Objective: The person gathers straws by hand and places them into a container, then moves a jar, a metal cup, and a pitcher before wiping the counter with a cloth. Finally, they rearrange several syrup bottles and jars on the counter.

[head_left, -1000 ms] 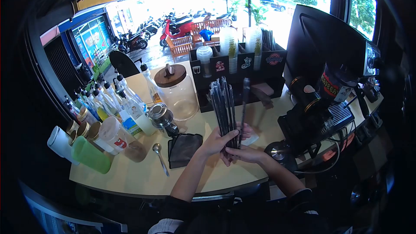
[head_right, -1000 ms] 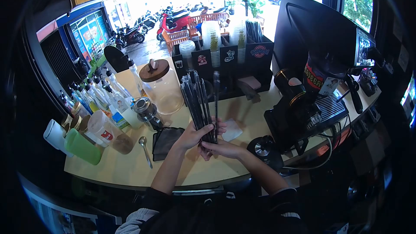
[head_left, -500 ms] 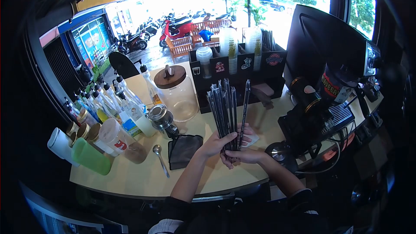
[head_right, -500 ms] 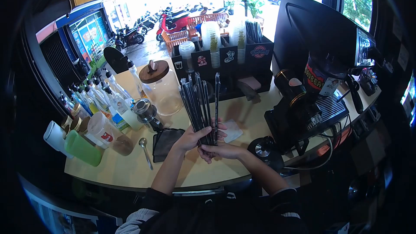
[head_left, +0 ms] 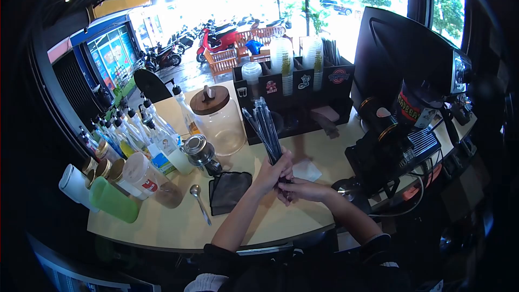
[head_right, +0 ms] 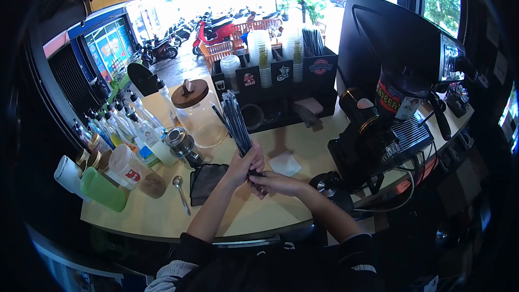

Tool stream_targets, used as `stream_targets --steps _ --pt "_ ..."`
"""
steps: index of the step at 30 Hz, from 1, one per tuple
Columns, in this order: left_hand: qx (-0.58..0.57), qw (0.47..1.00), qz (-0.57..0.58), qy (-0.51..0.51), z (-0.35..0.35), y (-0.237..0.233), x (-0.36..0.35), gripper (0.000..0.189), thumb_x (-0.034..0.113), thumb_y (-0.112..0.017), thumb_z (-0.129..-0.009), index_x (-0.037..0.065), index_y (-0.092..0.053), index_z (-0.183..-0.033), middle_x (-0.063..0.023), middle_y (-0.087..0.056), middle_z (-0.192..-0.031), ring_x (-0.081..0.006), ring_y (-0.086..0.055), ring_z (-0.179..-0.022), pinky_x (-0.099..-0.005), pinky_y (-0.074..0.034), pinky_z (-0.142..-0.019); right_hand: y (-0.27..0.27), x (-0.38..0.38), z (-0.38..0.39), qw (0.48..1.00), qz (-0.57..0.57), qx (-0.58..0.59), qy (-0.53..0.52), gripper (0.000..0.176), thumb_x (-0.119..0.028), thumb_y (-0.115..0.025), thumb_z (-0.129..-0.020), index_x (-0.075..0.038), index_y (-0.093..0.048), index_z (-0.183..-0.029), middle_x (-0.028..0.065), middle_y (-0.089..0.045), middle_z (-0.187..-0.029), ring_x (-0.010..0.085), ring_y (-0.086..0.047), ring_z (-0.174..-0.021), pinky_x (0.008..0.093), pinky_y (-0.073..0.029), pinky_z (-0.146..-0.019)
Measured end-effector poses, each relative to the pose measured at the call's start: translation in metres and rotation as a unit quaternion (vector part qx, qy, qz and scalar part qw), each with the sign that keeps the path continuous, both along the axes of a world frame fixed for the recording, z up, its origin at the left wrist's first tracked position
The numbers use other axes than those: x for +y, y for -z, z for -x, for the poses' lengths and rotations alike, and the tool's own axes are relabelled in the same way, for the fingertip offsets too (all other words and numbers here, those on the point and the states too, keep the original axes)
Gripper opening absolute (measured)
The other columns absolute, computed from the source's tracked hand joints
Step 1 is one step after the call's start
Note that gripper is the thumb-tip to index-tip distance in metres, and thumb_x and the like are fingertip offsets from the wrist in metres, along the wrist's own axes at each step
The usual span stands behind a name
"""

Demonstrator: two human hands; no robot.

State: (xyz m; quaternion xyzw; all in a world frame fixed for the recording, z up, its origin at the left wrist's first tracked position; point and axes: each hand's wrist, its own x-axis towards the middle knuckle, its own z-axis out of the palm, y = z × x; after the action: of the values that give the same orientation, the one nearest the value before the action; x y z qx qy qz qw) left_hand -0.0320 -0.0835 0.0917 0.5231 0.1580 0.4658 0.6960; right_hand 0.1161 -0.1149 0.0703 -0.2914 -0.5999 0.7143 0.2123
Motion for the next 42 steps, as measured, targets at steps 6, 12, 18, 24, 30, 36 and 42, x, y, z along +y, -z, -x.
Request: stream_targets --steps 6,12,18,24,30,36,42 --pt "0.178 0.960 -0.074 -0.202 0.007 0.024 0.022 0.024 0.024 -0.062 -0.088 0.006 -0.051 -0.075 0.0037 -0.041 -0.053 -0.0055 -0.040 -0.048 -0.0259 -0.035 -0.045 -0.055 0.010 -0.023 0.936 -0.257 -0.121 0.210 0.056 -0.039 -0.063 -0.084 -0.004 -0.045 -0.124 0.0115 -0.057 -0.112 0.0213 -0.054 -0.104 0.0351 -0.043 -0.088" --pt "0.253 0.877 -0.269 -0.307 -0.002 0.044 0.025 0.026 0.018 -0.066 -0.081 -0.002 -0.052 -0.071 -0.0002 -0.044 -0.051 -0.0055 -0.039 -0.050 -0.0275 -0.032 -0.046 -0.136 -0.001 0.010 0.620 -0.696 -0.123 0.340 0.046 -0.018 -0.064 -0.084 -0.005 -0.045 -0.124 0.0154 -0.050 -0.123 0.0258 -0.048 -0.117 0.0326 -0.045 -0.086" --pt "0.192 0.886 -0.250 -0.340 -0.012 0.019 0.007 0.020 0.012 -0.067 -0.077 -0.003 -0.054 -0.075 -0.0028 -0.048 -0.053 -0.0066 -0.043 -0.050 -0.0287 -0.035 -0.046 -0.120 0.023 0.023 0.783 -0.538 0.047 0.309 0.034 -0.008 -0.055 -0.088 -0.003 -0.048 -0.121 0.0145 -0.042 -0.132 0.0203 -0.054 -0.105 0.0319 -0.044 -0.087" --pt "0.263 0.874 -0.282 -0.298 -0.009 0.021 0.022 0.020 0.011 -0.068 -0.076 -0.002 -0.056 -0.087 -0.0061 -0.058 -0.064 -0.0094 -0.058 -0.063 -0.0264 -0.046 -0.059 -0.109 0.025 0.034 0.857 -0.371 0.151 0.323 0.027 -0.017 -0.067 -0.083 -0.002 -0.055 -0.102 0.0086 -0.058 -0.097 0.0097 -0.057 -0.075 0.0233 -0.046 -0.061" --pt "0.169 0.912 -0.308 -0.213 -0.028 -0.008 0.023 0.052 0.025 -0.073 -0.077 0.001 -0.045 -0.114 -0.0122 -0.056 -0.105 -0.0213 -0.056 -0.099 -0.0347 -0.042 -0.089 -0.160 0.049 0.006 0.858 -0.285 0.158 0.398 0.023 -0.025 -0.061 -0.088 -0.005 -0.055 -0.079 -0.0022 -0.048 -0.055 0.0049 -0.046 -0.043 0.0222 -0.036 -0.039" --pt "0.474 0.810 -0.320 -0.132 -0.005 0.044 0.067 0.045 0.036 -0.059 -0.085 0.003 -0.048 -0.113 -0.0156 -0.055 -0.113 -0.0307 -0.051 -0.111 -0.0439 -0.041 -0.093 -0.275 0.143 -0.080 0.625 -0.495 0.078 0.598 0.030 -0.028 -0.059 -0.088 -0.001 -0.056 -0.076 0.0051 -0.052 -0.056 0.0148 -0.052 -0.051 0.0332 -0.041 -0.052" --pt "0.636 0.665 -0.382 -0.081 -0.003 0.065 0.083 0.047 0.043 -0.051 -0.085 0.002 -0.052 -0.107 -0.0189 -0.054 -0.112 -0.0387 -0.049 -0.111 -0.0487 -0.041 -0.092 -0.305 0.193 -0.119 0.521 -0.508 -0.003 0.686 0.029 -0.026 -0.058 -0.087 0.001 -0.057 -0.079 0.0126 -0.059 -0.062 0.0237 -0.058 -0.057 0.0376 -0.043 -0.058"
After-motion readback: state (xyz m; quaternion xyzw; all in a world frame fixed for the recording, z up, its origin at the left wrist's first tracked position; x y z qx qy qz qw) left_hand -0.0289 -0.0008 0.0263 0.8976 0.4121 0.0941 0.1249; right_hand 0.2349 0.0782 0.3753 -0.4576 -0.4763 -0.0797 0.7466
